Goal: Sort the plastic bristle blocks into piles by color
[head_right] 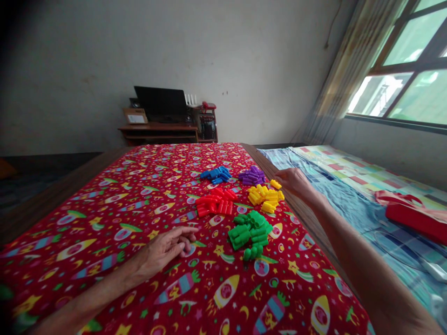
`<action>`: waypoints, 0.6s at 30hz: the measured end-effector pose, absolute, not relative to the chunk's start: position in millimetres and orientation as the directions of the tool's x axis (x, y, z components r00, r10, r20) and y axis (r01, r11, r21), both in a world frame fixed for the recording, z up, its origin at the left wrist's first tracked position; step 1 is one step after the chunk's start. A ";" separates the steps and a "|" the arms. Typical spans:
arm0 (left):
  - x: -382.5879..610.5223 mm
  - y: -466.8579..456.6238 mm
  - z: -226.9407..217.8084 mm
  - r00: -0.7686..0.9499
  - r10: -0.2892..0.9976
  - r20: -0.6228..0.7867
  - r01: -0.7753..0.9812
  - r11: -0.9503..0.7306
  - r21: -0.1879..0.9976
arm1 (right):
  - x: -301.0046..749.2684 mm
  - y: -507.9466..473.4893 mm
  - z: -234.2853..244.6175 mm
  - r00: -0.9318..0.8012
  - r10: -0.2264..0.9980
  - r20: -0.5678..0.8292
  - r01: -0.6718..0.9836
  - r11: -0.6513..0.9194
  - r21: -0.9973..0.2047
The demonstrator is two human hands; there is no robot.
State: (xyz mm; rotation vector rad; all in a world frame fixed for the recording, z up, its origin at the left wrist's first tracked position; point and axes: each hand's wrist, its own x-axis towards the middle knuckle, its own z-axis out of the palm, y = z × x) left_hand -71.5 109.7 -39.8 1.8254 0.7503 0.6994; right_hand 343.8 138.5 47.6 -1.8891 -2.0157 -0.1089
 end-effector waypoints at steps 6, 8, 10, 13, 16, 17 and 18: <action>-70.0 111.1 -38.3 0.647 0.751 0.132 0.167 -0.308 0.937 | 370.0 147.1 25.8 0.092 0.965 0.247 0.973 -0.035 -0.226; -69.9 111.6 -39.6 0.641 0.755 0.137 0.169 -0.313 0.934 | 369.3 154.0 20.3 0.101 0.970 0.220 0.971 -0.048 -0.233; -70.2 111.4 -39.9 0.641 0.753 0.150 0.171 -0.330 0.928 | 366.0 162.7 16.1 0.081 0.983 0.166 0.974 -0.043 -0.221; -70.8 109.8 -36.3 0.653 0.741 0.157 0.184 -0.356 0.916 | 361.7 174.2 12.2 0.071 0.991 0.109 0.984 -0.052 -0.172; -71.0 107.6 -30.4 0.658 0.737 0.153 0.212 -0.377 0.902 | 360.5 177.3 13.0 0.085 0.982 0.172 0.986 -0.057 -0.159; -71.0 107.2 -28.9 0.658 0.736 0.157 0.216 -0.384 0.898 | 359.8 175.9 15.2 0.079 0.974 0.213 0.984 -0.042 -0.173; -71.0 107.0 -27.9 0.659 0.735 0.161 0.216 -0.390 0.895 | 358.4 173.4 18.5 0.069 0.965 0.255 0.981 -0.020 -0.192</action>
